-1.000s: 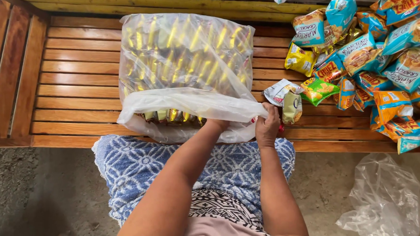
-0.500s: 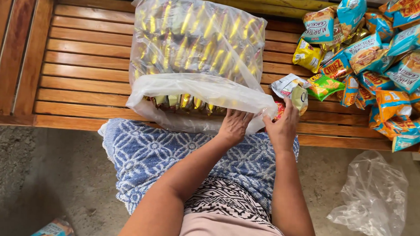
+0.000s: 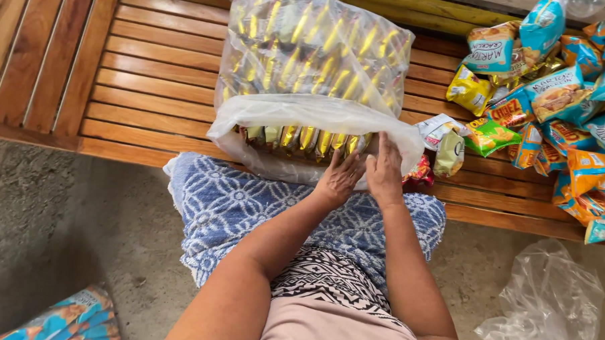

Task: Sorting small packaged snack bags from a large plastic container bag onto a wooden surface.

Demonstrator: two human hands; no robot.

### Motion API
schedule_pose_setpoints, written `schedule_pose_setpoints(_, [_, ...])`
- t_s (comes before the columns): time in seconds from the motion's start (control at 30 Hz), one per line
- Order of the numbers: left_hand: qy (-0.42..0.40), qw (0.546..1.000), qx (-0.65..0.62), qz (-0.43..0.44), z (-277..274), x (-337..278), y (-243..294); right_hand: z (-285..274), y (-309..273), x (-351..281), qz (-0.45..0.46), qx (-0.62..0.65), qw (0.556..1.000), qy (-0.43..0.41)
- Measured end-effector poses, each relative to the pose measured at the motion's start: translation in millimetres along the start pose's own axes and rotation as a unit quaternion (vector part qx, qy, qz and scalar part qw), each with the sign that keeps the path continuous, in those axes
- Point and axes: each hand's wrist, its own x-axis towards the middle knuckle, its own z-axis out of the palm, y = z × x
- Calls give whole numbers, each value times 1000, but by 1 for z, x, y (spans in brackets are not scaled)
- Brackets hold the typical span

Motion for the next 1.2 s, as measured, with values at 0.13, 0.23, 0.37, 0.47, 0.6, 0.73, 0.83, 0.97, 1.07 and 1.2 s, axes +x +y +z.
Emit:
schedule_pose_setpoints(0.13, [-11,999,-44,-4,-5,-1,-2,-4,1,1,4,-3,1000,3])
schedule_pose_setpoints(0.23, [17,993,-108,39,-46,-7,-8,-7,0,2,-3,11,1000,-6])
schedule_pose_setpoints(0.37, [176,954,-233,-67,-101,-38,-43,-15,-9,5,-23,30,999,-3])
schedule_pose_setpoints(0.47, [297,880,-277,-245,-109,-73,-91,-16,-10,10,-3,39,999,-27])
schedule_pose_setpoints(0.6, [282,830,-201,-437,-91,-118,-166,-11,-13,19,78,39,987,-138])
schedule_pose_setpoints(0.73, [235,856,-163,-430,-100,-129,-190,5,-12,36,39,29,988,-149])
schedule_pose_setpoints(0.83, [222,871,-157,-409,-113,-127,-189,3,-15,45,-31,14,994,-101])
schedule_pose_setpoints(0.97, [180,880,-149,-413,-103,-129,-189,-14,-39,50,-11,34,994,-98])
schedule_pose_setpoints(1.07, [177,898,-140,-378,-80,-131,-187,-20,-45,52,25,43,993,-109])
schedule_pose_setpoints(1.2, [129,897,-138,-399,-116,-117,-144,-22,-43,51,43,53,991,-111])
